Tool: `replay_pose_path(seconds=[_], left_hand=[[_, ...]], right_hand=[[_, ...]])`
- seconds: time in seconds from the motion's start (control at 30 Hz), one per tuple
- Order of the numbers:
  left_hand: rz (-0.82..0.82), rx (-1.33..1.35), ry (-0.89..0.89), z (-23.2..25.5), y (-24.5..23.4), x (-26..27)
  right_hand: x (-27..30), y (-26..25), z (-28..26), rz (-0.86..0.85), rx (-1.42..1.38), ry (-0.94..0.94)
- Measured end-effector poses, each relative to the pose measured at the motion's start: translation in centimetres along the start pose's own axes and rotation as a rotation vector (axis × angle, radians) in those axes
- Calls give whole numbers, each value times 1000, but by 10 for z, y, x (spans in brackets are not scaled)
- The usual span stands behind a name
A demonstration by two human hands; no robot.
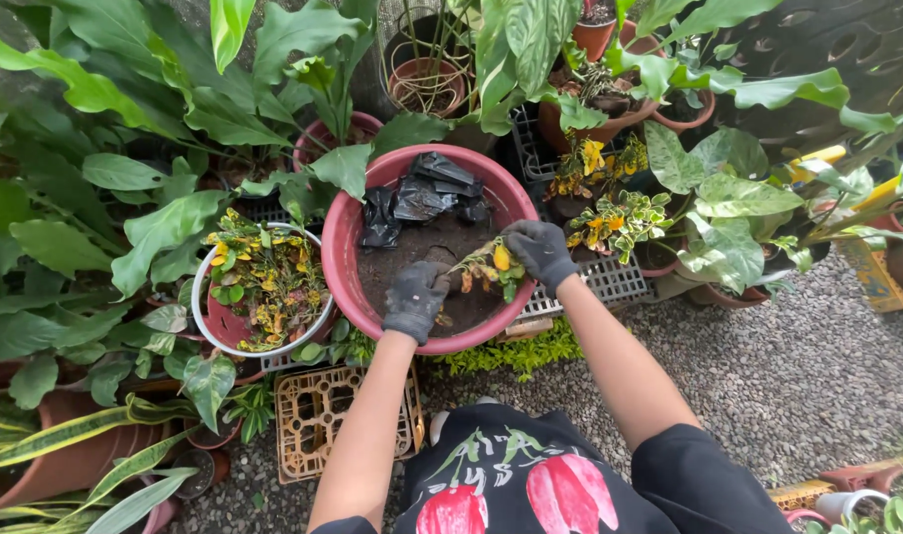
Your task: The person prepares soil in a large pink pot by breaking up clumps with gloved hands. They then place a small plant with yellowing leaves into the pot and cover the root ball with soil, patting it down to secure the plant.
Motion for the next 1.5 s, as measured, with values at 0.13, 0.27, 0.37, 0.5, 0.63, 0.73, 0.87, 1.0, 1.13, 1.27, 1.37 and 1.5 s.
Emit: replay_pose_path(seconds=[0.13,0.27,0.37,0.5,0.63,0.73,0.87,1.0,1.13,1.27,1.37,1.5], left_hand=[[-10,-27,42,0,14,-3],[-60,-94,-50,-21,0,-2],[21,132,-164,-31,-22,-9],[66,775,-396,-81,10,-18],[59,927,-420,-127,47,-21],[52,921,-455,-118,44,-22],[2,1078,-516,-118,49,-25],[65,1284,-528,-138,73,-33],[165,1296,-483,-116,62,-43],[205,1250,-436,-107,71,-58],[191,1227,-439,-96,79,-66],[162,1144,-377,-84,88,-67]], right_hand=[[0,5,30,36,-315,140],[-6,-39,55,240,-543,328],[-22,-68,54,360,-434,208],[-42,-65,87,474,-308,97],[-80,-69,87,556,11,160],[-138,-58,128,567,163,93],[-175,-32,122,293,456,11],[-118,-31,47,354,30,-175],[-40,-17,-29,321,-13,-271],[7,21,-50,27,-77,-215],[22,34,-63,-22,-76,-249],[23,27,-82,45,-197,-254]])
Point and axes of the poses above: each hand's wrist, its own x-axis away from the middle knuckle, its own y-axis out of the palm, z = x × y, the point moved 6 cm from there along -x, towards the middle knuckle
